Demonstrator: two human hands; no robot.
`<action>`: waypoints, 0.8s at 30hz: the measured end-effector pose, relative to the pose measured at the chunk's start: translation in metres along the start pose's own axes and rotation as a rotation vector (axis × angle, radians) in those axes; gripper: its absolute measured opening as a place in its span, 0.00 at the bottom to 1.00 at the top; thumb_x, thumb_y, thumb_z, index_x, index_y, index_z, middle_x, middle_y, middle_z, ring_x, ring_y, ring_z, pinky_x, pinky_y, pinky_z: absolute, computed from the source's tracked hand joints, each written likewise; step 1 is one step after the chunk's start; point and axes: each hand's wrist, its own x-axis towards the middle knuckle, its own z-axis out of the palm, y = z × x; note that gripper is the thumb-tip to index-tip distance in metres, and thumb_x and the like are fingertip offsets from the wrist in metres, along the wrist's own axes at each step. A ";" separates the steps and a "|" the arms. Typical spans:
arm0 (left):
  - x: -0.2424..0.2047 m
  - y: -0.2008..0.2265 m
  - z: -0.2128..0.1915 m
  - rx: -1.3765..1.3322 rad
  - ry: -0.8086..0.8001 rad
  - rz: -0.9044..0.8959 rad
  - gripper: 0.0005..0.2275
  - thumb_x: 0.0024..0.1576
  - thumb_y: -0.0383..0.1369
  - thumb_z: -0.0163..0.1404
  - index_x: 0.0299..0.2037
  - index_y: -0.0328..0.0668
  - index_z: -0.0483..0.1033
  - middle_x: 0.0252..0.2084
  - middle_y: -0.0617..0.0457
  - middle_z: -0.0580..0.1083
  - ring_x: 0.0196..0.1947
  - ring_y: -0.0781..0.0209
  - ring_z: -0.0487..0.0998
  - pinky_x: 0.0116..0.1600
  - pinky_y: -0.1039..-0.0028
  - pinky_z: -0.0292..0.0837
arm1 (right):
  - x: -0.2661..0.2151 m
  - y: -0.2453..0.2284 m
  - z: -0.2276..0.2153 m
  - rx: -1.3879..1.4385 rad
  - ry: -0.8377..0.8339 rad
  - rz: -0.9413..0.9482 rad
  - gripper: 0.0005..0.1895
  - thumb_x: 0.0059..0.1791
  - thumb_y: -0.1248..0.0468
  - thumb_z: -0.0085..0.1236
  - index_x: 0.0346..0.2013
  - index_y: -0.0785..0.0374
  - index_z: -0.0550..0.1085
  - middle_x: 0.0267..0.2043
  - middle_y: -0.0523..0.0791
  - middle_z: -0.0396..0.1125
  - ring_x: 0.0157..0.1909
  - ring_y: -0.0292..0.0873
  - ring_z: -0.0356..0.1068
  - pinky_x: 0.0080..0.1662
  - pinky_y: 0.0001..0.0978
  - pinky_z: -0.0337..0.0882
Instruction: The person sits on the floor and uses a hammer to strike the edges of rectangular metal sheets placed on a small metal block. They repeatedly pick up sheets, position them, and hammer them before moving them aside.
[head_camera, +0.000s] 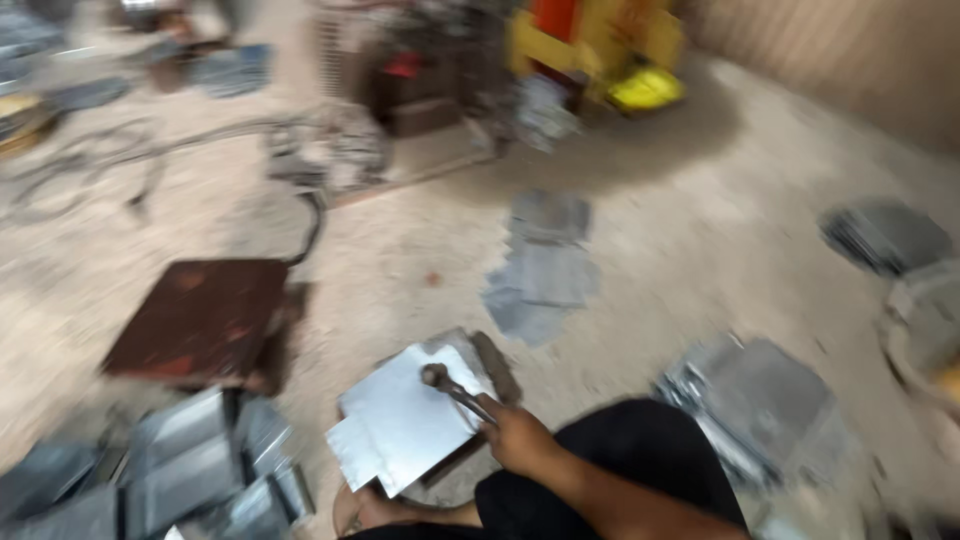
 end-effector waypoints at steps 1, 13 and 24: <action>0.000 0.008 0.010 -0.037 -0.066 0.075 0.35 0.51 0.51 0.58 0.65 0.40 0.63 0.61 0.35 0.68 0.63 0.37 0.67 0.65 0.51 0.63 | -0.006 0.009 0.007 -0.007 -0.009 0.088 0.26 0.51 0.60 0.56 0.65 0.56 0.69 0.44 0.59 0.73 0.43 0.59 0.74 0.47 0.46 0.73; -0.051 -0.032 -0.071 0.133 -0.477 -0.506 0.34 0.45 0.48 0.64 0.62 0.47 0.72 0.59 0.37 0.74 0.52 0.37 0.77 0.53 0.57 0.73 | 0.013 0.039 0.033 0.104 0.055 -0.018 0.27 0.50 0.58 0.58 0.63 0.63 0.69 0.51 0.61 0.72 0.55 0.59 0.74 0.55 0.40 0.72; -0.114 -0.114 0.034 -0.191 -0.605 -1.169 0.45 0.46 0.65 0.58 0.62 0.30 0.70 0.55 0.32 0.77 0.54 0.40 0.81 0.58 0.63 0.77 | 0.016 0.032 0.028 0.447 -0.013 0.218 0.23 0.52 0.55 0.58 0.54 0.70 0.76 0.30 0.47 0.75 0.27 0.36 0.66 0.31 0.30 0.66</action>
